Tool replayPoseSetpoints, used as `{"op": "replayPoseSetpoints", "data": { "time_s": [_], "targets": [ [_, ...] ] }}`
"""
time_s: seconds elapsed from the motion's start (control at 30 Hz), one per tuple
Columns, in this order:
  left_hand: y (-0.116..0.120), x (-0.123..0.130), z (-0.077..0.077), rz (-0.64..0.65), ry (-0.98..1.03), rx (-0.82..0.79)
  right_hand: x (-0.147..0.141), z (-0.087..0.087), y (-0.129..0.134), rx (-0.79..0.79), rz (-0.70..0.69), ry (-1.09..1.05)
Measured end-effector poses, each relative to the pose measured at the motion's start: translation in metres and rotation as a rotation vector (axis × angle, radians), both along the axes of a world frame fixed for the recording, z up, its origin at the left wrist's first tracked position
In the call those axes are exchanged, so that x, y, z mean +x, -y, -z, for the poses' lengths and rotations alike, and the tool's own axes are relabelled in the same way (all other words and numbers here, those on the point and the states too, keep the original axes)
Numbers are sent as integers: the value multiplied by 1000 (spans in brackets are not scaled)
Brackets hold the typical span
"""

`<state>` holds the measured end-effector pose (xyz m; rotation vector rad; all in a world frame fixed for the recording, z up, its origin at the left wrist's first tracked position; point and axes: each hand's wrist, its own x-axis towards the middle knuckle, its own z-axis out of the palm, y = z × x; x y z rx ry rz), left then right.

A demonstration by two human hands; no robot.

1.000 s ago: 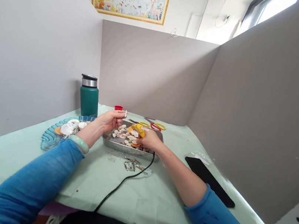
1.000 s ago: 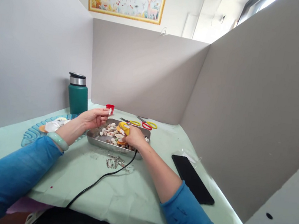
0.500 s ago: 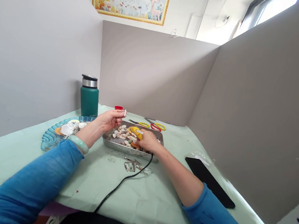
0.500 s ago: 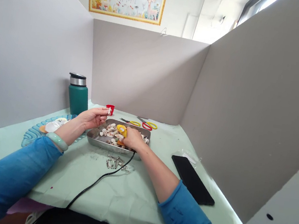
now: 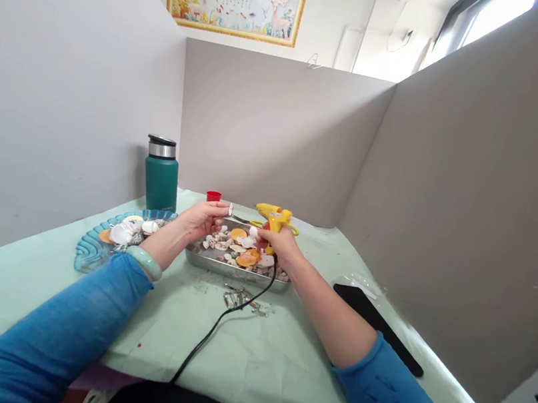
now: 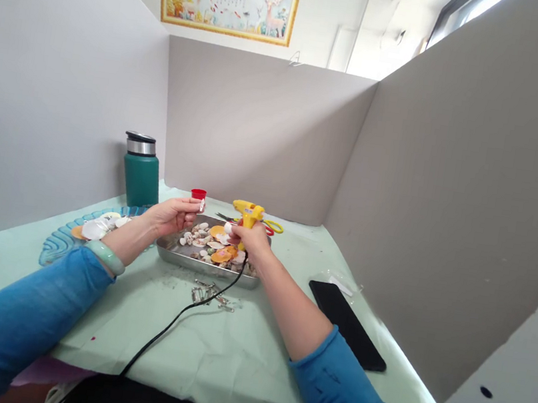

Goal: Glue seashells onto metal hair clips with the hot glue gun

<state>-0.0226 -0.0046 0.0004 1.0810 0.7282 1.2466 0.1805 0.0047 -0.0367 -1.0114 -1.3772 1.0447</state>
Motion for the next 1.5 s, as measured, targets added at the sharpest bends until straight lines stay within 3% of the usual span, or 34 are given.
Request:
{"op": "replayPoseSetpoints", "data": {
  "time_s": [0.1,0.27,0.63,1.5],
  "targets": [
    [2,8,6,20,-30,6,-4,-10,11,-96,-116,-488],
    [6,19,14,56,-48,32,-15,-18,28,-247,-205,-731],
    [9,25,18,64,-93,58,-22,-6,31,-423,-342,-836],
    [13,25,15,116,-156,62,-25,1,31,-357,-352,-729]
  ]
}}
